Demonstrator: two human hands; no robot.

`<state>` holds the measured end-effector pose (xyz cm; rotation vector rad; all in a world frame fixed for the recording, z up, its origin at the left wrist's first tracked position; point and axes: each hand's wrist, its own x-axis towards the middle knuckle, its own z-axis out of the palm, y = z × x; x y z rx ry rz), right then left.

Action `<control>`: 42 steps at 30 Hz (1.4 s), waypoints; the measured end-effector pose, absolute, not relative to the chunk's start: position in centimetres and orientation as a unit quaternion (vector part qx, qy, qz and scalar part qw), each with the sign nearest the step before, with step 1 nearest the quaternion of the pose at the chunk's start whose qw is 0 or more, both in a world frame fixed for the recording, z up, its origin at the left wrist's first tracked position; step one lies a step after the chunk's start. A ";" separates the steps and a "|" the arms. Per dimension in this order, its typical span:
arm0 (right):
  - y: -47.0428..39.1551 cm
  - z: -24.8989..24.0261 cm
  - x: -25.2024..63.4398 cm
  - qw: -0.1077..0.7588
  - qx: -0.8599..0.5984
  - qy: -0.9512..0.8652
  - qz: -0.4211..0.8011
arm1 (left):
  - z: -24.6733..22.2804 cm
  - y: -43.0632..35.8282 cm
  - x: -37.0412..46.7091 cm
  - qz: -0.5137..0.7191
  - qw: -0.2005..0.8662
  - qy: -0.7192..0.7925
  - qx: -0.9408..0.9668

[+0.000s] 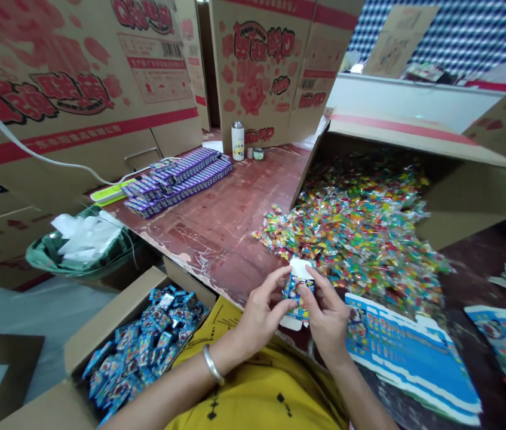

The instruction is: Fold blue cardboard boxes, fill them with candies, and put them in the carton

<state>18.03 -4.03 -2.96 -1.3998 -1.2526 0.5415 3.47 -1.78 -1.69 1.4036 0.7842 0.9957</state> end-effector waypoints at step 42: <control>-1.5 1.6 19.4 0.413 -0.526 -0.662 0.340 | -1.2 -0.8 0.8 0.380 0.653 0.332 0.565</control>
